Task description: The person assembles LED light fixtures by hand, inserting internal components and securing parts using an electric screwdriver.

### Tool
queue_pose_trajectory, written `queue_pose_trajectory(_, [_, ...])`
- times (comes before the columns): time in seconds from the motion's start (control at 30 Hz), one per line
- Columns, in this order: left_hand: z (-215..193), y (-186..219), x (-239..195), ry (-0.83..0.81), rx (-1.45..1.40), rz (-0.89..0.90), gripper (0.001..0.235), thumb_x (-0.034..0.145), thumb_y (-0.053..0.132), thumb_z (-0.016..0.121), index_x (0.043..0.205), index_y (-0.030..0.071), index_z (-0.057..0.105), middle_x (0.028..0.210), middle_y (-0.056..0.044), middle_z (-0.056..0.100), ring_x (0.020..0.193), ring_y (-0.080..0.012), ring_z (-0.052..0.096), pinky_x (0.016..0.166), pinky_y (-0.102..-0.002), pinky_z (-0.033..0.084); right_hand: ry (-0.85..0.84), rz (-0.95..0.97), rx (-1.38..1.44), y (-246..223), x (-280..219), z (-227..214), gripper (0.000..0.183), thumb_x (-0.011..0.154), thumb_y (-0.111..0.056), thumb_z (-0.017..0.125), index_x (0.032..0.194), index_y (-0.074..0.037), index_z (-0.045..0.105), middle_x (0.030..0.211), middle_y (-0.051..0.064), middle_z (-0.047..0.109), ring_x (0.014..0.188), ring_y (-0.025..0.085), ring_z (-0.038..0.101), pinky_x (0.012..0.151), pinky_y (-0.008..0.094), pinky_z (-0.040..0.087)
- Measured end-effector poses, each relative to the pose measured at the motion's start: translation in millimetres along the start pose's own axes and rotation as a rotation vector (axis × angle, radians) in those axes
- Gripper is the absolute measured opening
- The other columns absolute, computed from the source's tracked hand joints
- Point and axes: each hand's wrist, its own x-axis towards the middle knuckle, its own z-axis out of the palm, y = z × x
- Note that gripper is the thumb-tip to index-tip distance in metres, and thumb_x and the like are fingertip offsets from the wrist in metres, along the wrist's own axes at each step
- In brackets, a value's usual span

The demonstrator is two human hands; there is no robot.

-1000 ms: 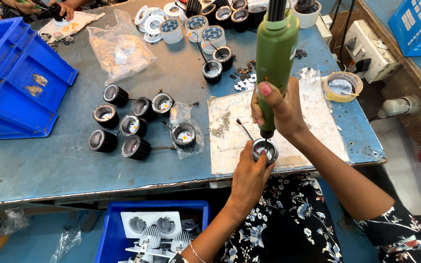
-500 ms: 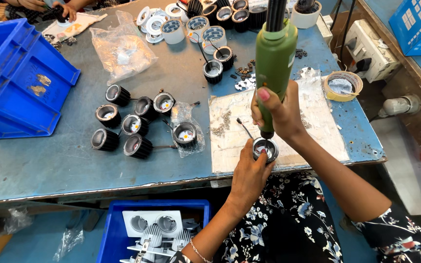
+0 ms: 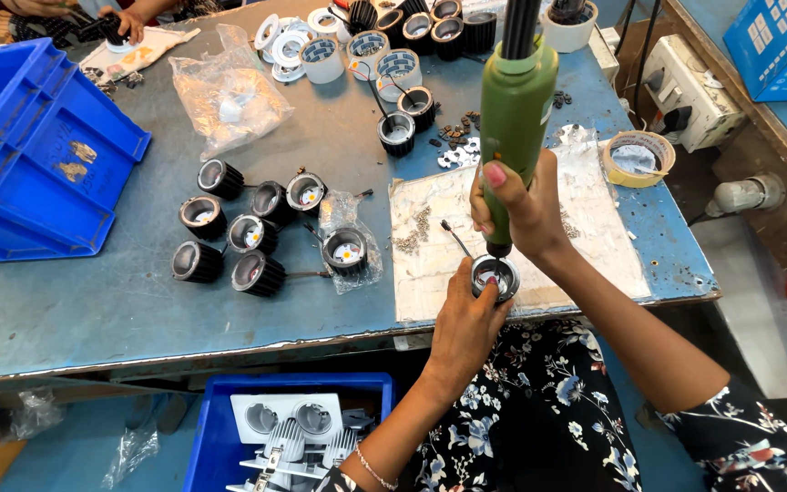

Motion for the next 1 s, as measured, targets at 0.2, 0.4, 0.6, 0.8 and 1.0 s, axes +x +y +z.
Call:
queue_pose_trajectory(0.2, [1.1,-0.9,-1.1,0.018,-0.008,0.001,0.034,0.088,0.02,0.079,0.107,-0.006,0.067,0.139,-0.039,0.049,0.122,-0.0473,0.056,0.095,-0.045,0.056,-0.017,0.0,0.048,-6.0,-0.6,-4.3,0.06,0.094,-0.056,0.067,0.089,0.002,0.054,0.059,0.007,0.053,0.046,0.014,0.053,0.046,0.03,0.049])
queue_pose_trajectory(0.4, [1.0,-2.2,-1.0,0.025,-0.018,0.0,0.035,0.087,0.02,0.079,0.107,-0.006,0.068,0.14,-0.039,0.048,0.124,-0.0476,0.055,0.095,-0.046,0.055,-0.025,-0.02,0.07,-8.1,-0.3,-5.8,0.061,0.095,-0.057,0.067,0.089,0.002,0.053,0.06,0.008,0.053,0.046,0.014,0.052,0.047,0.031,0.05])
queue_pose_trajectory(0.6, [-0.3,-2.9,-3.0,0.073,-0.322,-0.141,0.058,0.085,0.024,0.082,0.128,-0.004,0.054,0.137,-0.027,0.053,0.122,-0.0397,0.06,0.1,-0.044,0.054,-0.019,-0.034,0.065,-7.4,-0.5,-10.4,0.062,0.094,-0.059,0.066,0.089,0.001,0.053,0.061,0.008,0.054,0.047,0.014,0.053,0.047,0.03,0.051])
queue_pose_trajectory(0.8, [7.4,-14.2,17.3,-0.029,-0.602,-0.293,0.087,0.071,0.03,0.09,0.139,0.001,0.044,0.122,-0.02,0.065,0.111,-0.0303,0.068,0.098,-0.038,0.054,-0.008,-0.031,0.134,-4.8,-4.6,-15.7,0.062,0.093,-0.059,0.07,0.095,0.0,0.05,0.064,0.008,0.052,0.049,0.016,0.053,0.047,0.031,0.049])
queue_pose_trajectory(1.0, [10.5,-25.4,12.8,-0.056,-0.568,-0.21,0.071,0.074,0.026,0.09,0.132,0.004,0.055,0.117,-0.015,0.069,0.108,-0.0268,0.071,0.097,-0.036,0.056,-0.013,-0.038,0.206,-11.1,-9.7,-19.3,0.064,0.091,-0.062,0.073,0.1,-0.005,0.046,0.064,0.008,0.049,0.049,0.018,0.051,0.047,0.033,0.047])
